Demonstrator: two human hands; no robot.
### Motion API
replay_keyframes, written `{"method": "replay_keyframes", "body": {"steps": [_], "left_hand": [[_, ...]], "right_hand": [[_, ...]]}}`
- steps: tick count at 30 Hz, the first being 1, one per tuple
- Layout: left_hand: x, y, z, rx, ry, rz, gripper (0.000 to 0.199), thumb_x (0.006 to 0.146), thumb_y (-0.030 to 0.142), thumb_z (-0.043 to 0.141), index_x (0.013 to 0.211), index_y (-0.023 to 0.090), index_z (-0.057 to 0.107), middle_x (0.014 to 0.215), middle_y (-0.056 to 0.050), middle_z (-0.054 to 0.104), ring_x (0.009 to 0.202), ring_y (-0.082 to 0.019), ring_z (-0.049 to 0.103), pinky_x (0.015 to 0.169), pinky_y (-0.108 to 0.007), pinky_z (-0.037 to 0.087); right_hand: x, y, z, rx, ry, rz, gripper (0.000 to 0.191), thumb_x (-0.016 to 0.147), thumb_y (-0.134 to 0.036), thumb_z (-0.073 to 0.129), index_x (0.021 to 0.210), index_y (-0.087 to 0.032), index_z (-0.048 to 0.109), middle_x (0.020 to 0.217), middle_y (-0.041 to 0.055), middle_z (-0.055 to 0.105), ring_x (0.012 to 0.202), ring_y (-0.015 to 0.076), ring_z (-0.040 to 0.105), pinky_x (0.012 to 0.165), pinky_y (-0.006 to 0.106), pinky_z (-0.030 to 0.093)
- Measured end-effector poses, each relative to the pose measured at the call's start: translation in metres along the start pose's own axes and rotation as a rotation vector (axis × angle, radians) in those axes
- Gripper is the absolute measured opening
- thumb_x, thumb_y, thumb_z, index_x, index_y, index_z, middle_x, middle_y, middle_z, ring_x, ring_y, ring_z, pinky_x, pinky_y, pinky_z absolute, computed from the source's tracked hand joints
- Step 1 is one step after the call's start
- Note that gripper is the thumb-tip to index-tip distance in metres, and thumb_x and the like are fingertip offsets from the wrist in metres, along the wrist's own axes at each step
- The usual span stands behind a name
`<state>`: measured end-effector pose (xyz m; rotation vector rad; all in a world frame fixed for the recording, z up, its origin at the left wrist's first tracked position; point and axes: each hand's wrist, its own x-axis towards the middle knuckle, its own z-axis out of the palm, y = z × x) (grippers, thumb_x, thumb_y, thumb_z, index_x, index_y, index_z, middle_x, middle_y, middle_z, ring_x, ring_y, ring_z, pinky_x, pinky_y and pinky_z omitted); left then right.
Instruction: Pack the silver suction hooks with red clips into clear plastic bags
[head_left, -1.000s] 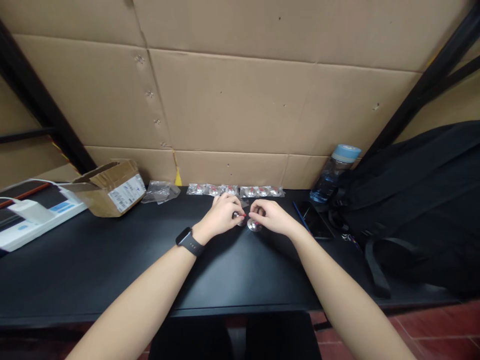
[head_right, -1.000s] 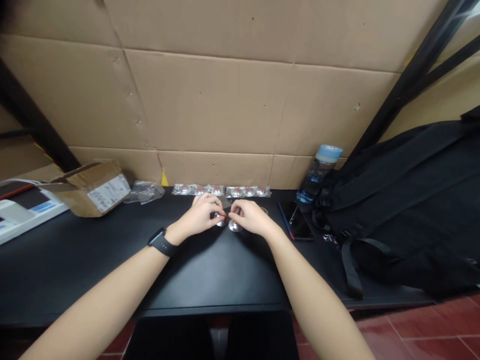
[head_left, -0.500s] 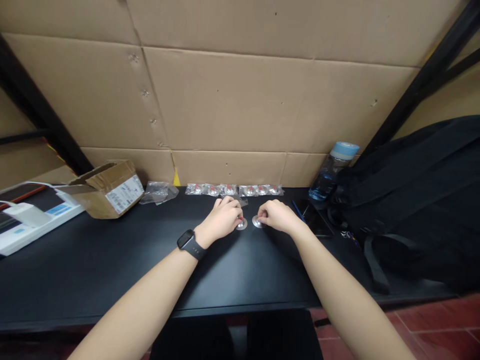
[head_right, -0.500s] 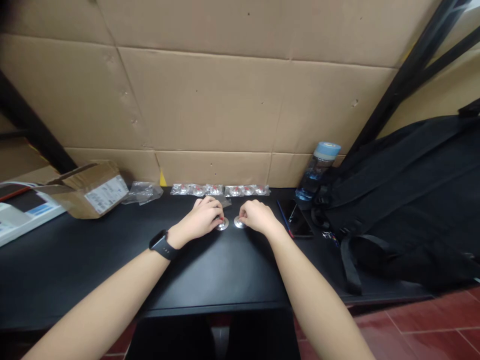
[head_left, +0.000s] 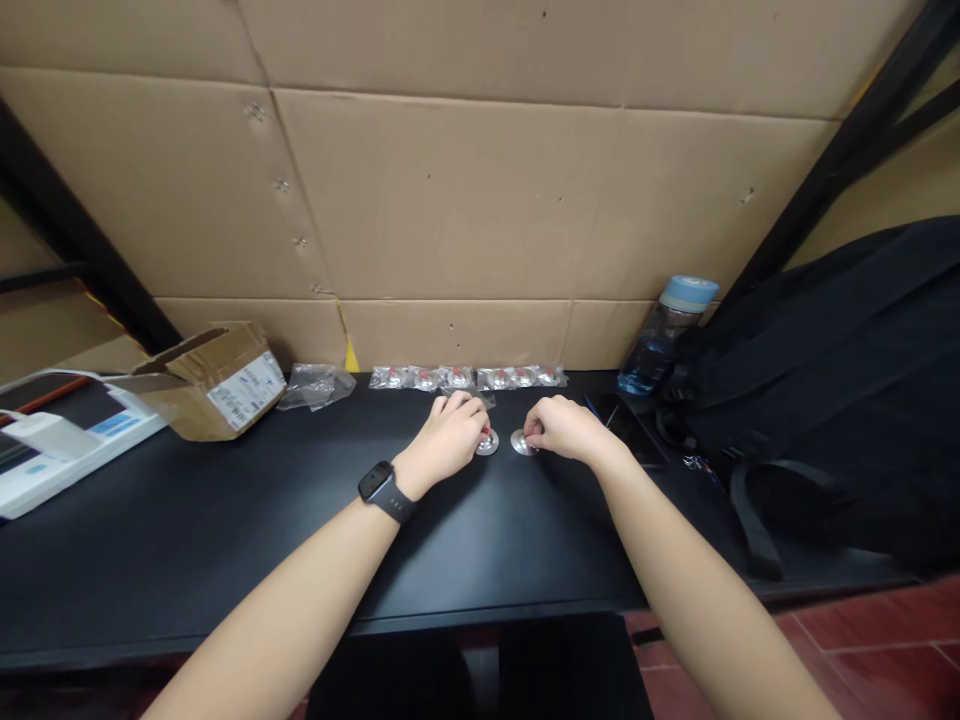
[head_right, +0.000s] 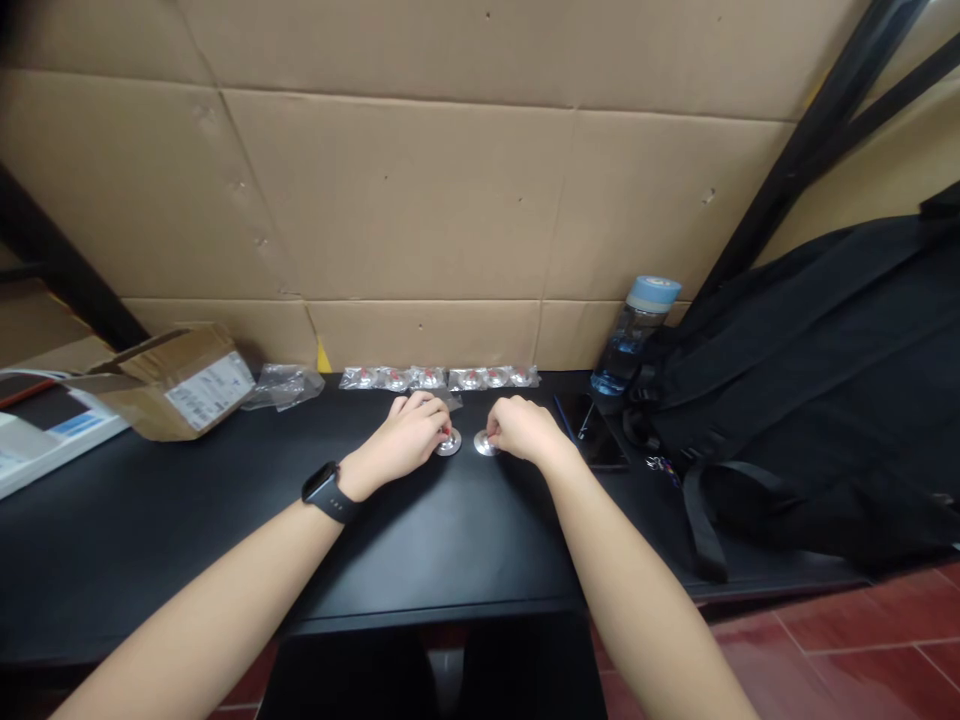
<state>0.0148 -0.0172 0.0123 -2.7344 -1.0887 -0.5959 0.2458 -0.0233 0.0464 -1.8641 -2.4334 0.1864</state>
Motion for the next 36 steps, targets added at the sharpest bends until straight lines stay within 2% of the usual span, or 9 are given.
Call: {"method": "replay_keyframes", "body": {"steps": [5, 9, 16, 21, 26, 31, 34, 36], "left_hand": [[0.001, 0.000, 0.000, -0.022, 0.023, -0.001, 0.006, 0.096, 0.019, 0.057, 0.092, 0.020, 0.062, 0.106, -0.007, 0.065, 0.116, -0.028, 0.049, 0.089, -0.042, 0.037], [0.001, -0.002, 0.000, -0.032, 0.049, -0.021, 0.007, 0.096, 0.020, 0.057, 0.093, 0.021, 0.063, 0.111, -0.006, 0.065, 0.116, -0.028, 0.049, 0.089, -0.042, 0.038], [0.004, -0.006, -0.006, -0.073, 0.178, -0.108, 0.007, 0.097, 0.022, 0.059, 0.098, 0.023, 0.065, 0.127, -0.007, 0.059, 0.122, -0.029, 0.047, 0.096, -0.045, 0.039], [0.007, -0.011, -0.012, -0.123, 0.289, -0.169, 0.008, 0.097, 0.023, 0.059, 0.099, 0.025, 0.066, 0.123, -0.006, 0.060, 0.119, -0.027, 0.049, 0.099, -0.046, 0.038], [0.007, -0.012, -0.012, -0.142, 0.299, -0.165, 0.007, 0.097, 0.024, 0.060, 0.098, 0.025, 0.067, 0.122, -0.006, 0.060, 0.119, -0.028, 0.050, 0.100, -0.046, 0.038], [0.009, -0.007, -0.010, -0.260, 0.343, -0.200, 0.010, 0.099, 0.027, 0.057, 0.099, 0.024, 0.067, 0.120, -0.006, 0.060, 0.116, -0.026, 0.052, 0.103, -0.046, 0.038], [0.011, -0.005, -0.009, -0.383, 0.382, -0.242, 0.011, 0.098, 0.028, 0.057, 0.097, 0.023, 0.067, 0.116, -0.006, 0.060, 0.114, -0.024, 0.055, 0.106, -0.044, 0.039], [0.013, -0.005, -0.007, -0.467, 0.407, -0.250, 0.010, 0.097, 0.028, 0.058, 0.096, 0.023, 0.067, 0.112, -0.006, 0.060, 0.113, -0.023, 0.056, 0.106, -0.042, 0.041]], "right_hand": [[0.000, -0.001, 0.003, -0.033, 0.033, -0.006, 0.011, 0.078, -0.018, 0.068, 0.078, -0.026, 0.075, 0.091, 0.0061, 0.075, 0.082, 0.0234, 0.069, 0.061, 0.027, 0.038], [0.002, 0.000, 0.006, 0.017, 0.135, -0.050, 0.011, 0.085, -0.018, 0.063, 0.080, -0.024, 0.071, 0.088, 0.0056, 0.073, 0.080, 0.0212, 0.066, 0.060, 0.026, 0.035], [0.008, 0.000, 0.005, 0.265, 0.319, -0.236, 0.011, 0.089, -0.015, 0.059, 0.082, -0.020, 0.066, 0.090, 0.0039, 0.068, 0.077, 0.0159, 0.060, 0.069, 0.026, 0.041], [0.011, 0.002, 0.007, 0.319, 0.363, -0.250, 0.012, 0.088, -0.013, 0.060, 0.079, -0.019, 0.065, 0.088, 0.0031, 0.065, 0.075, 0.0152, 0.058, 0.070, 0.026, 0.042], [0.012, -0.003, 0.004, 0.431, 0.452, -0.335, 0.011, 0.089, -0.013, 0.061, 0.082, -0.018, 0.066, 0.085, 0.0022, 0.063, 0.075, 0.0151, 0.057, 0.075, 0.028, 0.044], [0.012, -0.009, 0.005, 0.577, 0.445, -0.354, 0.007, 0.091, -0.021, 0.062, 0.085, -0.018, 0.067, 0.093, 0.0047, 0.063, 0.086, 0.0174, 0.060, 0.073, 0.028, 0.047], [0.012, -0.011, 0.006, 0.725, 0.408, -0.326, 0.013, 0.092, -0.031, 0.061, 0.088, -0.019, 0.065, 0.101, 0.0067, 0.063, 0.090, 0.0187, 0.061, 0.067, 0.026, 0.048], [0.013, -0.013, 0.008, 0.803, 0.392, -0.323, 0.017, 0.092, -0.035, 0.061, 0.089, -0.019, 0.065, 0.104, 0.0074, 0.064, 0.093, 0.0196, 0.062, 0.069, 0.027, 0.050]]}}
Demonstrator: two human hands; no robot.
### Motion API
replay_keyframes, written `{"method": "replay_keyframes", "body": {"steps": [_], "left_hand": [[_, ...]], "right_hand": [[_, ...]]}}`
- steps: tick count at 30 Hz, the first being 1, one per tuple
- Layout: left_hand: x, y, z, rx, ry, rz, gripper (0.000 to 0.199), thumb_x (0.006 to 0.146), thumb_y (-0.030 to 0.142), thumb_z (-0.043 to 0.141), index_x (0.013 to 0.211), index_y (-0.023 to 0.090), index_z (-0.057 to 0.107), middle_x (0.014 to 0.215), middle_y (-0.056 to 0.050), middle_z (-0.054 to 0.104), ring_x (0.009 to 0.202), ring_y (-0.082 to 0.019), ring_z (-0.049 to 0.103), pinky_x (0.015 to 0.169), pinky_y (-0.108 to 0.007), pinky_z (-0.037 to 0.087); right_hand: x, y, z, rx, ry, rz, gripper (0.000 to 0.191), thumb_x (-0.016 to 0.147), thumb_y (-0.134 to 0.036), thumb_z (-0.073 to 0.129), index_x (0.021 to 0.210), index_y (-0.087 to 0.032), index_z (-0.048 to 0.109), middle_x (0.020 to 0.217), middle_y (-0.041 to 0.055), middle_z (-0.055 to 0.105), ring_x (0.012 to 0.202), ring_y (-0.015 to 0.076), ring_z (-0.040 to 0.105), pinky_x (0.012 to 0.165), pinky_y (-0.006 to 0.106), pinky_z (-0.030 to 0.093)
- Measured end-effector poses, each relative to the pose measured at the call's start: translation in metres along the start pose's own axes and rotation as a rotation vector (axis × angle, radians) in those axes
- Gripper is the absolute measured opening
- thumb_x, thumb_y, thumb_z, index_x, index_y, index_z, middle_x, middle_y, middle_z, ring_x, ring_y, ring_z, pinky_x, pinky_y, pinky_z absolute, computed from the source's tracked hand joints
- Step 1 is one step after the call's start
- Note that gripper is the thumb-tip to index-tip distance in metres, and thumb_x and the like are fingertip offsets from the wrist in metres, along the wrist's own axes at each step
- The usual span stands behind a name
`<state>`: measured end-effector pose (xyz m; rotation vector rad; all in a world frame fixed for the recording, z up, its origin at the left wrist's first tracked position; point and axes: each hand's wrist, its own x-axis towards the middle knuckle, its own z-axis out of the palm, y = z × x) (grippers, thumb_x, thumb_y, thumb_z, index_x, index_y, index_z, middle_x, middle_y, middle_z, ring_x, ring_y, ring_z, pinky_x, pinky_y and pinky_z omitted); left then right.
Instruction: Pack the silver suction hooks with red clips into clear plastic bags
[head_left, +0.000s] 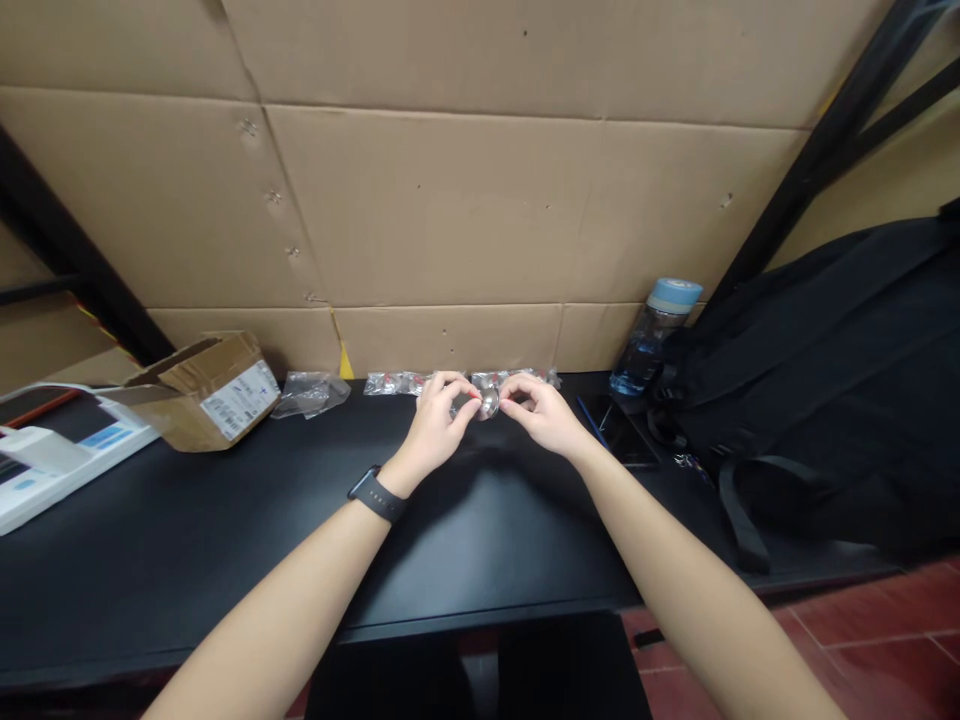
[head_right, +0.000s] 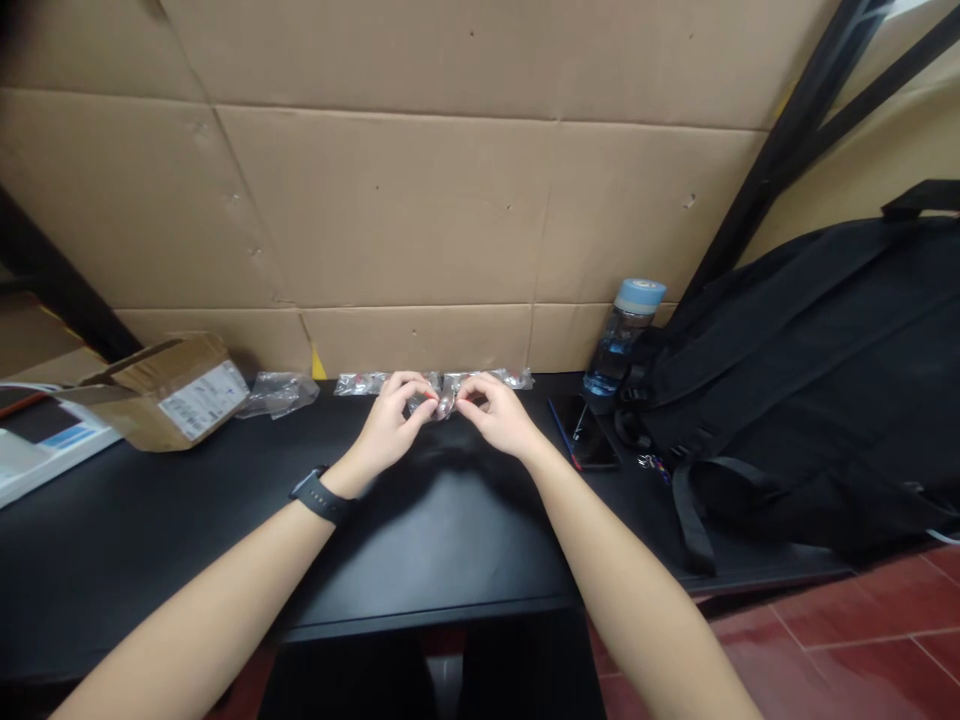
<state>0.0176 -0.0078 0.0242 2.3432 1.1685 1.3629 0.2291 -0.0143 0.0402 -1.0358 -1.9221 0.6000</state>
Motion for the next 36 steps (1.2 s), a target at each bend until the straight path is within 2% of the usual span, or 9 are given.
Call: {"method": "replay_keyframes", "body": {"steps": [5, 9, 12, 16, 19, 27, 30, 33, 36], "left_hand": [[0.000, -0.003, 0.003, -0.099, 0.015, -0.015, 0.008, 0.094, 0.027, 0.063, 0.095, 0.022, 0.068, 0.109, -0.006, 0.060, 0.111, -0.022, 0.058, 0.105, -0.039, 0.044], [0.000, -0.004, 0.003, -0.051, 0.026, -0.018, 0.007, 0.092, 0.029, 0.068, 0.094, 0.023, 0.071, 0.109, -0.005, 0.061, 0.110, -0.023, 0.059, 0.105, -0.041, 0.044], [0.000, -0.003, 0.001, -0.027, 0.030, -0.011, 0.006, 0.090, 0.028, 0.070, 0.093, 0.024, 0.073, 0.109, -0.005, 0.061, 0.111, -0.023, 0.058, 0.105, -0.042, 0.044], [0.001, -0.002, -0.001, 0.009, 0.026, -0.014, 0.006, 0.090, 0.028, 0.070, 0.093, 0.025, 0.074, 0.109, -0.005, 0.061, 0.111, -0.024, 0.058, 0.105, -0.043, 0.044], [0.001, -0.002, -0.001, 0.033, 0.022, -0.025, 0.007, 0.091, 0.029, 0.070, 0.094, 0.025, 0.074, 0.109, -0.005, 0.061, 0.111, -0.024, 0.058, 0.105, -0.045, 0.044], [0.001, 0.001, -0.001, 0.022, 0.053, -0.014, 0.007, 0.091, 0.030, 0.069, 0.092, 0.025, 0.074, 0.106, -0.005, 0.062, 0.108, -0.024, 0.060, 0.103, -0.043, 0.045], [0.001, -0.001, -0.004, 0.048, 0.044, 0.011, 0.013, 0.092, 0.033, 0.067, 0.100, 0.025, 0.072, 0.111, -0.006, 0.063, 0.111, -0.024, 0.060, 0.103, -0.042, 0.045], [0.001, -0.011, -0.008, 0.137, -0.051, -0.015, 0.026, 0.096, 0.038, 0.060, 0.118, 0.024, 0.064, 0.120, -0.008, 0.066, 0.116, -0.026, 0.061, 0.103, -0.044, 0.044], [0.001, -0.028, -0.014, 0.267, -0.223, -0.039, 0.026, 0.099, 0.038, 0.054, 0.117, 0.024, 0.064, 0.125, -0.008, 0.068, 0.121, -0.029, 0.060, 0.104, -0.048, 0.041]], "right_hand": [[0.000, 0.005, 0.008, 0.160, -0.012, 0.019, 0.020, 0.091, -0.039, 0.064, 0.088, -0.019, 0.063, 0.106, 0.0072, 0.066, 0.099, 0.0210, 0.064, 0.085, 0.034, 0.054], [-0.001, 0.006, 0.014, 0.439, -0.042, 0.101, 0.025, 0.087, -0.041, 0.071, 0.088, -0.019, 0.060, 0.115, 0.0077, 0.066, 0.093, 0.0188, 0.069, 0.083, 0.035, 0.057], [-0.003, 0.004, 0.017, 0.583, -0.043, 0.157, 0.028, 0.084, -0.043, 0.075, 0.089, -0.020, 0.060, 0.110, 0.0059, 0.067, 0.094, 0.0195, 0.070, 0.080, 0.035, 0.061], [-0.004, 0.003, 0.017, 0.665, -0.045, 0.201, 0.037, 0.081, -0.040, 0.079, 0.111, -0.026, 0.063, 0.110, 0.0042, 0.069, 0.091, 0.0183, 0.072, 0.080, 0.036, 0.064], [-0.005, 0.005, 0.017, 0.669, -0.074, 0.215, 0.046, 0.083, -0.037, 0.078, 0.125, -0.028, 0.064, 0.119, 0.0060, 0.067, 0.095, 0.0190, 0.073, 0.086, 0.038, 0.064], [-0.006, 0.005, 0.023, 0.594, -0.024, 0.145, 0.054, 0.071, -0.029, 0.086, 0.122, -0.027, 0.069, 0.128, 0.0053, 0.065, 0.108, 0.0214, 0.070, 0.104, 0.043, 0.055], [-0.005, 0.007, 0.024, 0.549, 0.006, 0.152, 0.053, 0.071, -0.030, 0.086, 0.121, -0.027, 0.068, 0.126, 0.0055, 0.067, 0.103, 0.0209, 0.071, 0.099, 0.042, 0.058], [-0.002, 0.012, 0.019, 0.454, 0.065, 0.160, 0.051, 0.073, -0.031, 0.083, 0.122, -0.025, 0.068, 0.124, 0.0072, 0.067, 0.103, 0.0223, 0.071, 0.094, 0.041, 0.060], [0.002, 0.018, 0.007, 0.284, 0.177, 0.150, 0.051, 0.072, -0.031, 0.083, 0.120, -0.022, 0.068, 0.117, 0.0085, 0.070, 0.105, 0.0228, 0.070, 0.098, 0.042, 0.057]]}}
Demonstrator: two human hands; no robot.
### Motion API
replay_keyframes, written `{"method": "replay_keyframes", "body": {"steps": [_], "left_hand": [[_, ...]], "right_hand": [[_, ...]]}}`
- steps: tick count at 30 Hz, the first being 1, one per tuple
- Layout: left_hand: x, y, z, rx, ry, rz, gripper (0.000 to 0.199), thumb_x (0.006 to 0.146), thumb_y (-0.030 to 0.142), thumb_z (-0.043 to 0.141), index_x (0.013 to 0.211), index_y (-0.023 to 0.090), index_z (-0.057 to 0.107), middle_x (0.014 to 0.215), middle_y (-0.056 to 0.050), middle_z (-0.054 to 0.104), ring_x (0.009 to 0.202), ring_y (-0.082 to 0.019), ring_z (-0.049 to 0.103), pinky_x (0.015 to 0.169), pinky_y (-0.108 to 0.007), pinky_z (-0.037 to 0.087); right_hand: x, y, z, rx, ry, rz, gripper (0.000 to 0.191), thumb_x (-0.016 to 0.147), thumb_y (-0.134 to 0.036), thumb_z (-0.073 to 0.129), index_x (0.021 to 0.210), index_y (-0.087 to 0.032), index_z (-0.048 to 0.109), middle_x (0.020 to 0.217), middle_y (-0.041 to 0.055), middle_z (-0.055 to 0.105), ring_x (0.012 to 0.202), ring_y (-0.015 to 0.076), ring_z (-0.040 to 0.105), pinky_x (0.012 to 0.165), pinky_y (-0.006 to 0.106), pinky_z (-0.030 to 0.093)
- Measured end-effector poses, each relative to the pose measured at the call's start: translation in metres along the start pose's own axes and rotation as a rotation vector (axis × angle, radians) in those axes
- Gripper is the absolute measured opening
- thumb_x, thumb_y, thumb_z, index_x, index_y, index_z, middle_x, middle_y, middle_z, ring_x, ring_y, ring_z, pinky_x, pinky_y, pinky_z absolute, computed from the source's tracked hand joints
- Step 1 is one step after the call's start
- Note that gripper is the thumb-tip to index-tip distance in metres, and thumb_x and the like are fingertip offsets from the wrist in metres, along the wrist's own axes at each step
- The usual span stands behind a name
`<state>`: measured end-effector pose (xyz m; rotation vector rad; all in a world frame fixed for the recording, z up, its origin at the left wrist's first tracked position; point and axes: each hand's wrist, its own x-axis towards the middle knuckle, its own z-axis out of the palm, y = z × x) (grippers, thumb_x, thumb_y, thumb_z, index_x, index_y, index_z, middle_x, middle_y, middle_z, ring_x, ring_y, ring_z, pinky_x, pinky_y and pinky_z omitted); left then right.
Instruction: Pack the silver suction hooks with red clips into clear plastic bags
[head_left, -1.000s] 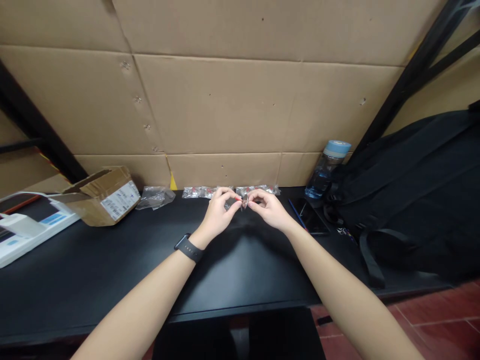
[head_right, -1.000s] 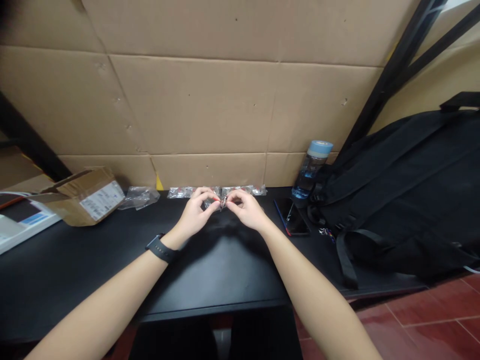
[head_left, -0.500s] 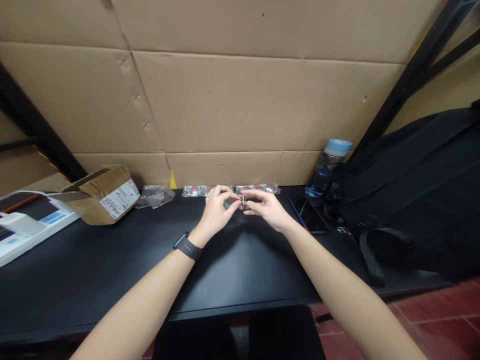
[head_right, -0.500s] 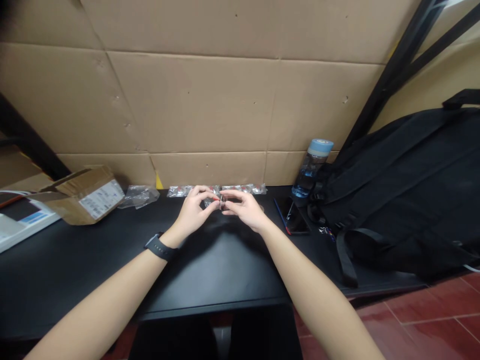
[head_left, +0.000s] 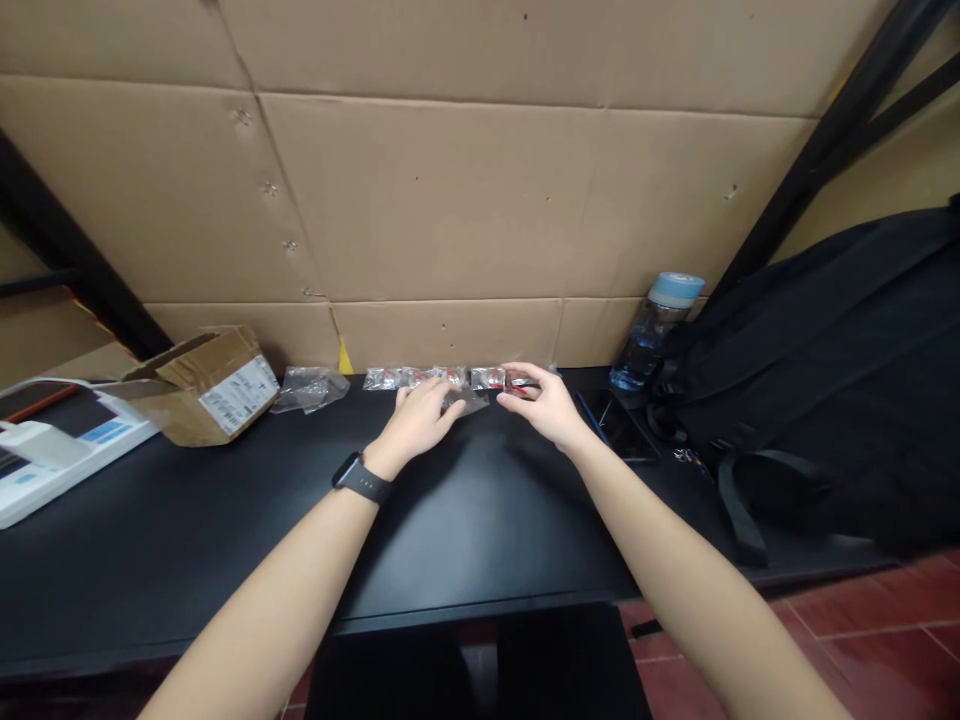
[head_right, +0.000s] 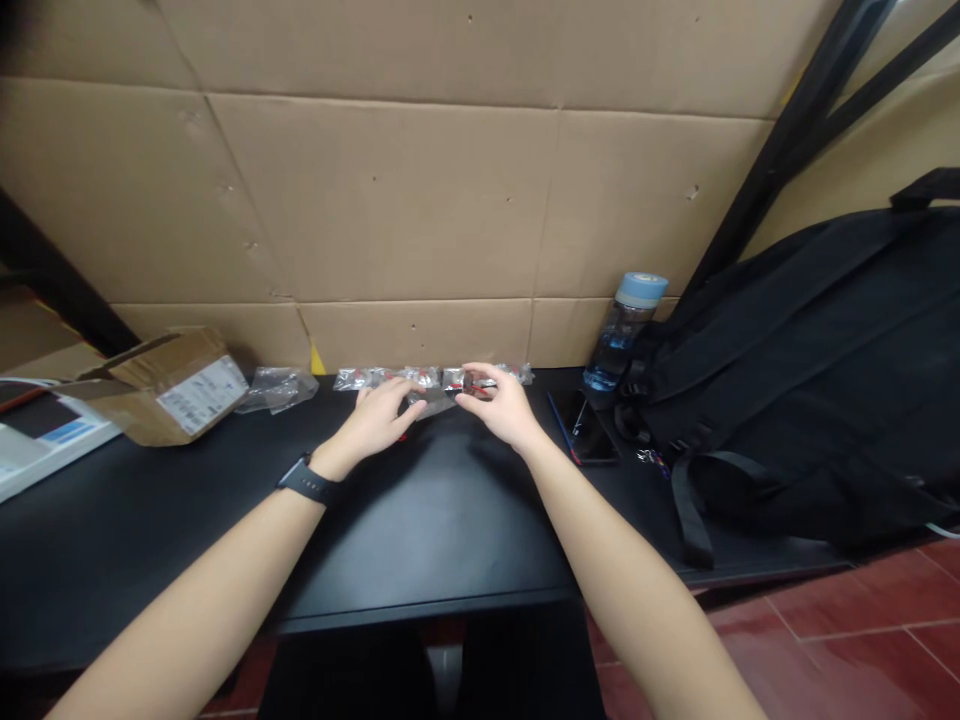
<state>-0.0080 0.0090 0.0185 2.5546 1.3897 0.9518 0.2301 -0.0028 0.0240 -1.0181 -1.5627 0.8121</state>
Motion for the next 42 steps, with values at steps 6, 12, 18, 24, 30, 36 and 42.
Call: {"method": "replay_keyframes", "body": {"steps": [6, 12, 18, 24, 30, 36, 42], "left_hand": [[-0.003, -0.010, 0.003, -0.001, -0.309, 0.205, 0.027, 0.096, 0.037, 0.056, 0.117, 0.026, 0.069, 0.124, -0.006, 0.071, 0.114, -0.024, 0.066, 0.100, -0.036, 0.047], [-0.015, 0.011, 0.012, 0.031, -0.377, 0.258, 0.040, 0.094, 0.041, 0.061, 0.134, 0.037, 0.063, 0.143, -0.007, 0.061, 0.130, -0.029, 0.057, 0.104, -0.042, 0.044], [-0.019, 0.024, 0.015, 0.093, -0.473, 0.214, 0.044, 0.095, 0.045, 0.060, 0.138, 0.047, 0.057, 0.153, -0.005, 0.050, 0.140, -0.038, 0.044, 0.107, -0.057, 0.037], [-0.019, 0.027, 0.012, 0.052, -0.487, 0.224, 0.041, 0.093, 0.040, 0.064, 0.133, 0.048, 0.062, 0.153, -0.004, 0.050, 0.138, -0.037, 0.047, 0.107, -0.056, 0.039], [-0.018, 0.030, 0.009, 0.075, -0.570, 0.203, 0.044, 0.095, 0.042, 0.059, 0.138, 0.052, 0.056, 0.160, -0.002, 0.042, 0.143, -0.037, 0.040, 0.111, -0.059, 0.034], [-0.018, 0.027, 0.011, 0.107, -0.601, 0.216, 0.047, 0.098, 0.048, 0.054, 0.144, 0.053, 0.048, 0.164, 0.000, 0.035, 0.147, -0.036, 0.033, 0.113, -0.058, 0.031], [-0.019, 0.027, 0.012, 0.081, -0.589, 0.227, 0.046, 0.097, 0.044, 0.055, 0.143, 0.053, 0.050, 0.163, 0.003, 0.036, 0.146, -0.035, 0.035, 0.113, -0.057, 0.033]], "right_hand": [[0.005, -0.002, -0.021, -0.322, 0.068, 0.001, 0.044, 0.071, -0.039, 0.083, 0.109, -0.021, 0.070, 0.102, 0.0069, 0.075, 0.082, 0.0207, 0.072, 0.078, 0.035, 0.058], [-0.001, -0.017, -0.023, -0.629, -0.139, 0.024, 0.030, 0.069, -0.038, 0.084, 0.090, -0.018, 0.076, 0.073, 0.0008, 0.072, 0.067, 0.0162, 0.065, 0.068, 0.027, 0.048], [-0.006, -0.020, -0.025, -0.844, -0.339, 0.027, 0.023, 0.070, -0.032, 0.084, 0.087, -0.019, 0.077, 0.077, 0.0022, 0.074, 0.073, 0.0178, 0.066, 0.066, 0.025, 0.045], [-0.008, -0.014, -0.026, -0.959, -0.413, 0.060, 0.023, 0.068, -0.030, 0.085, 0.086, -0.020, 0.075, 0.080, 0.0031, 0.073, 0.076, 0.0193, 0.066, 0.066, 0.025, 0.044], [-0.007, -0.009, -0.021, -0.955, -0.374, 0.004, 0.025, 0.067, -0.028, 0.087, 0.087, -0.019, 0.074, 0.085, 0.0040, 0.074, 0.078, 0.0195, 0.066, 0.068, 0.025, 0.044], [-0.005, -0.010, -0.024, -0.771, -0.497, 0.012, 0.020, 0.070, -0.016, 0.081, 0.089, -0.017, 0.078, 0.075, 0.0017, 0.074, 0.069, 0.0165, 0.067, 0.063, 0.023, 0.046], [-0.004, -0.002, -0.021, -0.738, -0.410, 0.011, 0.018, 0.070, -0.012, 0.081, 0.087, -0.018, 0.076, 0.077, 0.0008, 0.074, 0.068, 0.0144, 0.066, 0.062, 0.022, 0.044]]}}
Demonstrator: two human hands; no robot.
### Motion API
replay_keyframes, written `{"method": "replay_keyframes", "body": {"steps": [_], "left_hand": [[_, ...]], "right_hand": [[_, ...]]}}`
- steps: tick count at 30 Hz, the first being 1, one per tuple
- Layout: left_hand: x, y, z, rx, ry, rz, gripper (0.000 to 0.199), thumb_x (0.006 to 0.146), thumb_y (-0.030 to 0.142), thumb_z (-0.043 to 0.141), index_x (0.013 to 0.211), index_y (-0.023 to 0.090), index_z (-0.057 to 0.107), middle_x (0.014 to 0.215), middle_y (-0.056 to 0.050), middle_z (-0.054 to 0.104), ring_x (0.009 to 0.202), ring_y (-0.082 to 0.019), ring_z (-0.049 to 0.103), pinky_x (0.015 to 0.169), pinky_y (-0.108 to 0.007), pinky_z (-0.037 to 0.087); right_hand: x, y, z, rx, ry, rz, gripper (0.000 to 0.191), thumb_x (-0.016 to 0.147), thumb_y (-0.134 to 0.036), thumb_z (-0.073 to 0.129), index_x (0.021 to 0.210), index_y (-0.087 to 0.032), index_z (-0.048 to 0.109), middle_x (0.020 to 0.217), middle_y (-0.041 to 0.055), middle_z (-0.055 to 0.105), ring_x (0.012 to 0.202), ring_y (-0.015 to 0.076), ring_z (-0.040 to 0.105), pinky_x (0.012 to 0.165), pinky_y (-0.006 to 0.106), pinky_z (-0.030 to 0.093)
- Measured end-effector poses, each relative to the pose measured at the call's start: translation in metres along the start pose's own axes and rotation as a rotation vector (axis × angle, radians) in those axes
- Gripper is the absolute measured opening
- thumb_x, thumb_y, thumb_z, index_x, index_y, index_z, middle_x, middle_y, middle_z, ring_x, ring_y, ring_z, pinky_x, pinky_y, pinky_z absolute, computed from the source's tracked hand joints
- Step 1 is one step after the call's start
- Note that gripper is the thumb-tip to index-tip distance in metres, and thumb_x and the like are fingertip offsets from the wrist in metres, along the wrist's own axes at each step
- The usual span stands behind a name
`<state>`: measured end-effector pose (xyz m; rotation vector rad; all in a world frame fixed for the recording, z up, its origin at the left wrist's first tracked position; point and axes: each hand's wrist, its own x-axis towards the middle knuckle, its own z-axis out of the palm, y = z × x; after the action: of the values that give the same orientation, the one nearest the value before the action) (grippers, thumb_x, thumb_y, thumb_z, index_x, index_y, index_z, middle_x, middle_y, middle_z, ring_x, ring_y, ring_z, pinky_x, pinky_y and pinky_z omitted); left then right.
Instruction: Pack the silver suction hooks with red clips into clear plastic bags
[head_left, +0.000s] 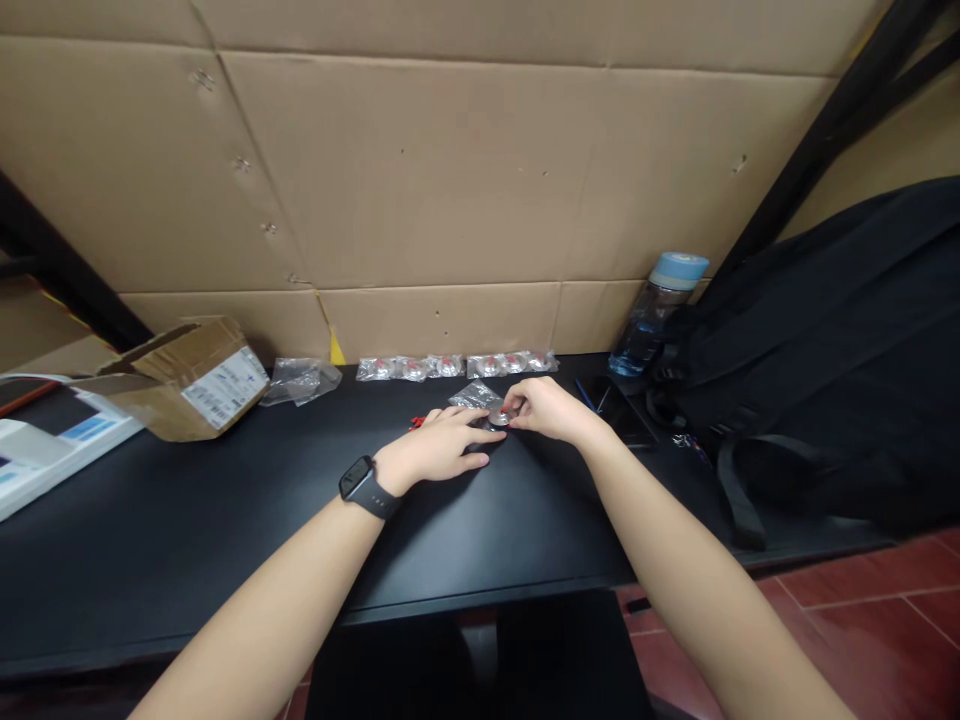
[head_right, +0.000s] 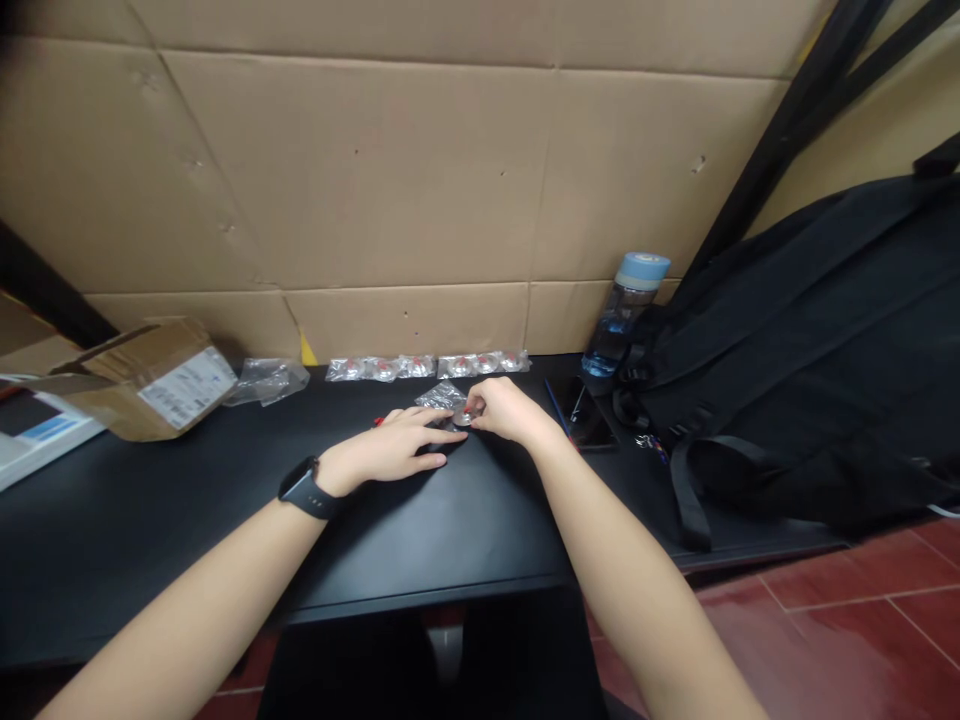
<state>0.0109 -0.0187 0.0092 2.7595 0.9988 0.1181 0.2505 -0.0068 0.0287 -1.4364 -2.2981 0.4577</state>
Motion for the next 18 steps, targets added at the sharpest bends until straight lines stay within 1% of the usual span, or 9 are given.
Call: {"method": "replay_keyframes", "body": {"steps": [3, 7, 12, 15, 18], "left_hand": [[0.000, 0.002, -0.001, -0.004, 0.012, 0.009, 0.046, 0.097, 0.042, 0.056, 0.142, 0.050, 0.052, 0.163, 0.002, 0.037, 0.146, -0.034, 0.036, 0.112, -0.056, 0.034], [-0.001, 0.004, -0.002, -0.001, 0.010, 0.010, 0.047, 0.096, 0.041, 0.058, 0.142, 0.048, 0.053, 0.164, 0.000, 0.033, 0.148, -0.034, 0.034, 0.112, -0.056, 0.035], [-0.002, 0.006, -0.003, 0.011, 0.008, 0.011, 0.049, 0.095, 0.039, 0.059, 0.143, 0.047, 0.053, 0.167, -0.001, 0.028, 0.149, -0.035, 0.032, 0.112, -0.059, 0.034], [-0.002, 0.006, -0.002, 0.020, 0.015, 0.013, 0.050, 0.093, 0.038, 0.061, 0.142, 0.045, 0.054, 0.167, -0.002, 0.027, 0.149, -0.036, 0.031, 0.112, -0.059, 0.033], [-0.003, 0.006, -0.003, 0.030, 0.029, -0.001, 0.048, 0.092, 0.038, 0.064, 0.139, 0.045, 0.058, 0.166, -0.002, 0.029, 0.149, -0.035, 0.029, 0.114, -0.058, 0.032]], "right_hand": [[0.002, 0.002, 0.003, -0.024, 0.067, 0.035, 0.019, 0.068, -0.018, 0.086, 0.082, -0.019, 0.073, 0.073, -0.0007, 0.072, 0.065, 0.0138, 0.064, 0.060, 0.022, 0.041], [0.004, 0.002, 0.008, -0.034, 0.090, 0.054, 0.021, 0.070, -0.022, 0.087, 0.084, -0.021, 0.071, 0.070, -0.0024, 0.072, 0.064, 0.0138, 0.064, 0.061, 0.023, 0.040], [0.007, -0.002, 0.018, -0.070, 0.155, 0.078, 0.024, 0.073, -0.025, 0.085, 0.088, -0.025, 0.068, 0.075, -0.0044, 0.072, 0.067, 0.0136, 0.063, 0.060, 0.023, 0.036], [0.011, -0.003, 0.024, -0.115, 0.222, 0.109, 0.028, 0.070, -0.033, 0.087, 0.088, -0.026, 0.066, 0.080, -0.0045, 0.070, 0.071, 0.0137, 0.061, 0.058, 0.023, 0.031], [0.015, -0.001, 0.028, -0.134, 0.285, 0.127, 0.035, 0.069, -0.042, 0.088, 0.089, -0.026, 0.064, 0.082, -0.0040, 0.068, 0.071, 0.0138, 0.059, 0.058, 0.023, 0.029]]}}
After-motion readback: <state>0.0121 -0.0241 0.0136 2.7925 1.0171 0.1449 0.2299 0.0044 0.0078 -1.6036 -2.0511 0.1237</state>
